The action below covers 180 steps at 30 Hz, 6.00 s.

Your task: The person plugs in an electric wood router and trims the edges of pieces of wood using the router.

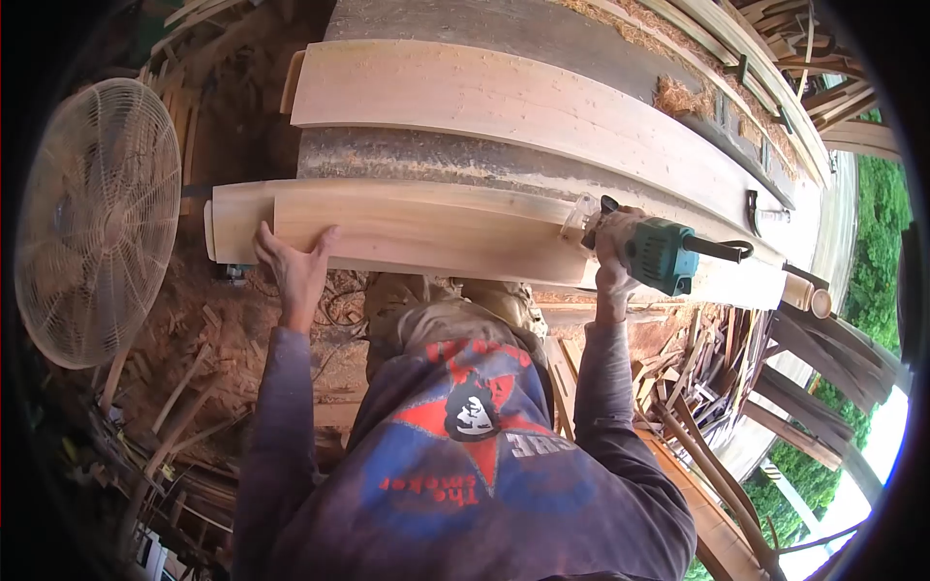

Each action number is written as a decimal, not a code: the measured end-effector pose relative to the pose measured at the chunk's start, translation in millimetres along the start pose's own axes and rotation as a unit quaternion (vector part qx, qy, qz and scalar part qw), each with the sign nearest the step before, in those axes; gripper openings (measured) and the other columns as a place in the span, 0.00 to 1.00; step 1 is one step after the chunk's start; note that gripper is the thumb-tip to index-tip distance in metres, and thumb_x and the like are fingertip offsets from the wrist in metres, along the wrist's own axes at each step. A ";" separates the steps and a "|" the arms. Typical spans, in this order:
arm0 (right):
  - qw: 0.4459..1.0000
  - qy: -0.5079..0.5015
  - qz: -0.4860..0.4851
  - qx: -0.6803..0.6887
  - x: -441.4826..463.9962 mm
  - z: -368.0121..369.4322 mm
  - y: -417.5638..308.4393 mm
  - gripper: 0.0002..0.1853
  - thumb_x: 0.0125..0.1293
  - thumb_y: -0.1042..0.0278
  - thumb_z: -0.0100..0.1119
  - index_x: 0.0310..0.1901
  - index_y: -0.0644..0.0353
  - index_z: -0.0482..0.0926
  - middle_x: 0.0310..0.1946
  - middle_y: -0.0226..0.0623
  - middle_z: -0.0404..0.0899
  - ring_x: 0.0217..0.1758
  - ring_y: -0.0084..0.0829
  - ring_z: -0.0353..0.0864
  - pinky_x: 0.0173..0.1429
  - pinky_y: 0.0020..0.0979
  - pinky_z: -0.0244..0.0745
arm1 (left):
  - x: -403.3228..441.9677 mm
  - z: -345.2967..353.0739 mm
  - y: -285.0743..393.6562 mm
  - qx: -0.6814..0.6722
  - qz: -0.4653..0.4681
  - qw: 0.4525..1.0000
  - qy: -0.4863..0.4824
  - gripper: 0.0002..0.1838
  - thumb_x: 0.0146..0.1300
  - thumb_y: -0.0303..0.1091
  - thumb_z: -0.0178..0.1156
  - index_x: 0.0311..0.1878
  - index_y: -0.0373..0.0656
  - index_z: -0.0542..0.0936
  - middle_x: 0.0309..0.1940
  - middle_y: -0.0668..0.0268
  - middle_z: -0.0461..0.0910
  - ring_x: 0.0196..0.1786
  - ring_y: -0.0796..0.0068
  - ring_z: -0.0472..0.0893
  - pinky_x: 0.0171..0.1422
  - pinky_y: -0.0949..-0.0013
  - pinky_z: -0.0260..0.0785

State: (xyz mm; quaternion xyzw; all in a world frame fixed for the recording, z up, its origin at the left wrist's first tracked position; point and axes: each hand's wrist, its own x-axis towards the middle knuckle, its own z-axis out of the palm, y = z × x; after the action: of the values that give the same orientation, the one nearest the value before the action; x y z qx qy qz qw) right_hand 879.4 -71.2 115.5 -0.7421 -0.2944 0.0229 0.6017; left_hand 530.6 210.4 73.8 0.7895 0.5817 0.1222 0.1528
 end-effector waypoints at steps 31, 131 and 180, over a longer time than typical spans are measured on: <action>0.971 -0.203 0.002 0.126 -47.4 258.6 -68.2 0.36 0.53 0.74 0.75 0.64 0.61 0.69 0.49 0.32 0.79 0.53 0.27 0.80 0.64 0.35 0.76 | 15.2 -0.3 -81.5 -0.306 0.027 0.949 -0.065 0.34 0.57 0.25 0.74 0.67 0.32 0.73 0.57 0.46 0.80 0.60 0.46 0.81 0.65 0.53 0.73; 0.956 0.273 0.088 -0.056 -44.8 -16.7 -39.3 0.32 0.55 0.73 0.64 0.64 0.70 0.70 0.54 0.46 0.76 0.56 0.40 0.78 0.63 0.43 0.78 | -89.0 75.1 264.7 -0.190 0.522 0.802 -0.219 0.30 0.62 0.56 0.67 0.54 0.37 0.80 0.43 0.63 0.80 0.47 0.66 0.81 0.51 0.61 0.70; 0.965 0.251 0.067 -0.034 -30.0 -22.9 -18.8 0.35 0.58 0.71 0.66 0.68 0.68 0.68 0.57 0.49 0.78 0.58 0.41 0.80 0.65 0.43 0.78 | -86.1 70.5 269.5 -0.192 0.468 0.828 -0.240 0.31 0.72 0.45 0.58 0.71 0.34 0.73 0.56 0.60 0.80 0.50 0.64 0.80 0.52 0.59 0.73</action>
State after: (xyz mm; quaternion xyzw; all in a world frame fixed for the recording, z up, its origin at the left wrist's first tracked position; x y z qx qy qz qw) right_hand 855.9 -103.4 129.2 -0.7618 -0.0841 -0.1343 0.6281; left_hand 769.0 46.6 110.7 0.9264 0.0518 0.0951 0.3607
